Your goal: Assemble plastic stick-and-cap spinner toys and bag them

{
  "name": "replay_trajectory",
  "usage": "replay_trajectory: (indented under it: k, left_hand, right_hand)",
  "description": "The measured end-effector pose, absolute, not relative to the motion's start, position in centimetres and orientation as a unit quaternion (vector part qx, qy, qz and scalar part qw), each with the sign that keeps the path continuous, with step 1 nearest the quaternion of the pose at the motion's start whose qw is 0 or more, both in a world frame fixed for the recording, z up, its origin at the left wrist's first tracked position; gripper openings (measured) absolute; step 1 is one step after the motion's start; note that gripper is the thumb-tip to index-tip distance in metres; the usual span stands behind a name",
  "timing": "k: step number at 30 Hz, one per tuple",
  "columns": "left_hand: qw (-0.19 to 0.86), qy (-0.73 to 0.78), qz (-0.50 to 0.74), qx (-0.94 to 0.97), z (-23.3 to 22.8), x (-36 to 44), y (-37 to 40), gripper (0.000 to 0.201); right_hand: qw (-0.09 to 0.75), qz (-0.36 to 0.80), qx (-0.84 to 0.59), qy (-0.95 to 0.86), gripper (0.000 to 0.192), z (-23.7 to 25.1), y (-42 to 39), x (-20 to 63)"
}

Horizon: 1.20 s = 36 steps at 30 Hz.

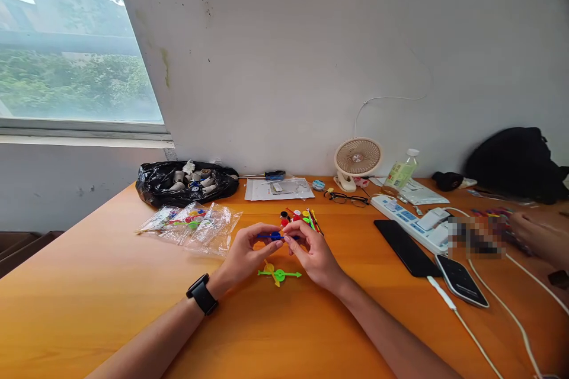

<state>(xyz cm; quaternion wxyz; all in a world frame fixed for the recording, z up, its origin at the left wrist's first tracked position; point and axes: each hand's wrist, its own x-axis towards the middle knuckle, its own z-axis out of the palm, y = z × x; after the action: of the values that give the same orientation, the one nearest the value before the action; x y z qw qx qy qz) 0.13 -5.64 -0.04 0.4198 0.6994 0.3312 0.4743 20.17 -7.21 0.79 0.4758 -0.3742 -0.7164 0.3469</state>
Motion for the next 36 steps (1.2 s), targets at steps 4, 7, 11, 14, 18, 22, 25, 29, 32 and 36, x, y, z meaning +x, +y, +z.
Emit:
replay_trajectory:
  k: [4, 7, 11, 14, 18, 22, 25, 29, 32, 36]
  left_hand:
    - [0.393, 0.329, 0.477, 0.714, -0.08, 0.11, -5.52, 0.032]
    - [0.375, 0.325, 0.474, 0.728, -0.13, 0.12, -5.50, 0.028]
    - [0.350, 0.335, 0.475, 0.735, -0.20, 0.09, -5.56, 0.026]
    - [0.342, 0.335, 0.469, 0.742, -0.10, 0.05, -5.66, 0.026]
    - [0.311, 0.329, 0.458, 0.765, 0.17, -0.01, -5.73, 0.023]
    - [0.277, 0.334, 0.455, 0.778, 0.24, -0.15, -5.69, 0.019]
    - [0.275, 0.333, 0.446, 0.784, 0.11, -0.18, -5.70, 0.018]
    - [0.270, 0.333, 0.443, 0.788, -0.02, -0.12, -5.73, 0.018]
    - [0.263, 0.347, 0.449, 0.780, 0.02, -0.14, -5.60, 0.016]
    - [0.277, 0.353, 0.465, 0.764, 0.10, -0.09, -5.59, 0.016]
  right_hand:
    - [0.458, 0.318, -0.377, -0.740, 0.010, 1.11, -7.34, 20.30]
    - [0.442, 0.278, -0.378, -0.764, 0.010, 1.29, -7.47, 20.39]
    - [0.430, 0.243, -0.379, -0.783, 0.012, 1.21, -7.55, 20.48]
    - [0.416, 0.235, -0.377, -0.793, 0.014, 0.83, -7.49, 20.58]
    - [0.406, 0.231, -0.371, -0.803, 0.016, 0.41, -7.39, 20.74]
    - [0.403, 0.214, -0.368, -0.810, 0.016, 0.39, -7.37, 20.80]
    - [0.399, 0.195, -0.366, -0.818, 0.016, 0.42, -7.37, 20.78]
    - [0.391, 0.174, -0.387, -0.817, 0.012, 0.40, -7.29, 20.79]
    - [0.395, 0.167, -0.390, -0.815, 0.012, 0.39, -7.17, 20.79]
    - [0.406, 0.164, -0.375, -0.818, 0.018, 0.61, -7.19, 20.78]
